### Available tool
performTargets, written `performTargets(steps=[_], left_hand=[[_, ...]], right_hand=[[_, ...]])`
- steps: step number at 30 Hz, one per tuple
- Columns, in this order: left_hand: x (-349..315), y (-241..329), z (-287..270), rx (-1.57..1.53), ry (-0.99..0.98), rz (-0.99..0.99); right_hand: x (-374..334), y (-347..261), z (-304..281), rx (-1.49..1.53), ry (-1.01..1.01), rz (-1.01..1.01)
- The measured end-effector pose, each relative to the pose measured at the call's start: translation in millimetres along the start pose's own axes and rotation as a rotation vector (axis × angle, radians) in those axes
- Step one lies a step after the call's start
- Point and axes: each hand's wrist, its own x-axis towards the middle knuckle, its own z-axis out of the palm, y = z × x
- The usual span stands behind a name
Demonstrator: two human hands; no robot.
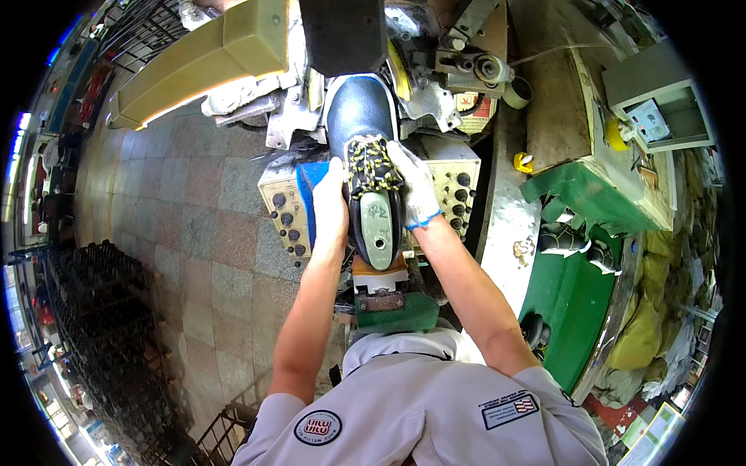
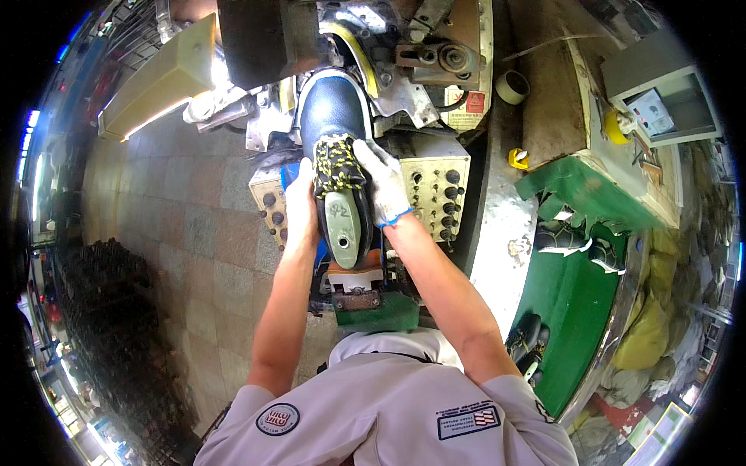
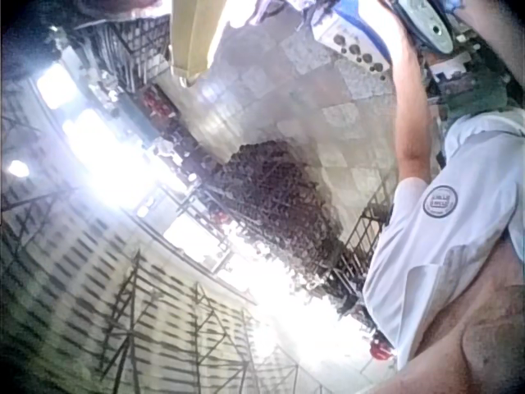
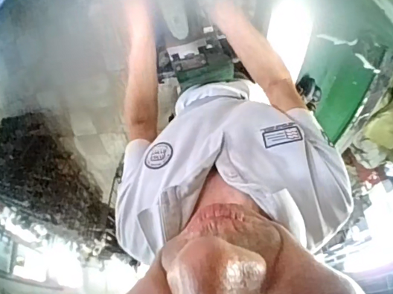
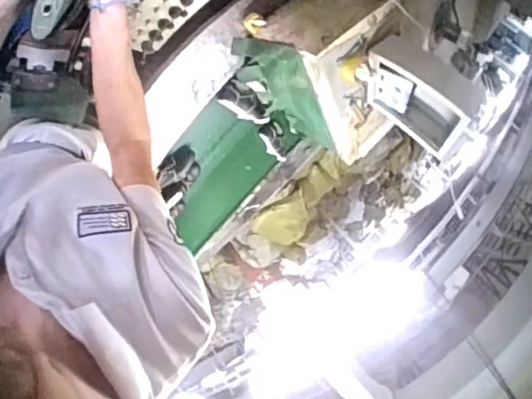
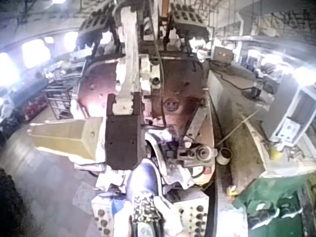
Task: The person takes a shoe from a conveyor belt, mounts it onto a mechanical last, and operates the machine mechanism by hand before placing the shoe back on the belt.
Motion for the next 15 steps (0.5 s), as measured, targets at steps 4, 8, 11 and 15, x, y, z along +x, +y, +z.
performTargets(steps=[4,8,11,15], left_hand=[[-5.0,-0.2,6.5,-0.157,-0.023,-0.125],[10.0,16.9,9.9,-0.372,-0.222,-0.124],[27.1,13.0,-1.7,-0.48,-0.272,-0.054],[43.7,7.0,-10.4,-0.575,-0.299,-0.069]], right_hand=[[0.3,-4.5,-2.0,0.039,-0.03,0.03],[4.8,-13.5,7.8,0.046,0.04,0.032],[4.9,-11.6,9.7,0.01,0.079,0.066],[3.4,-9.8,9.0,-0.01,0.075,0.047]])
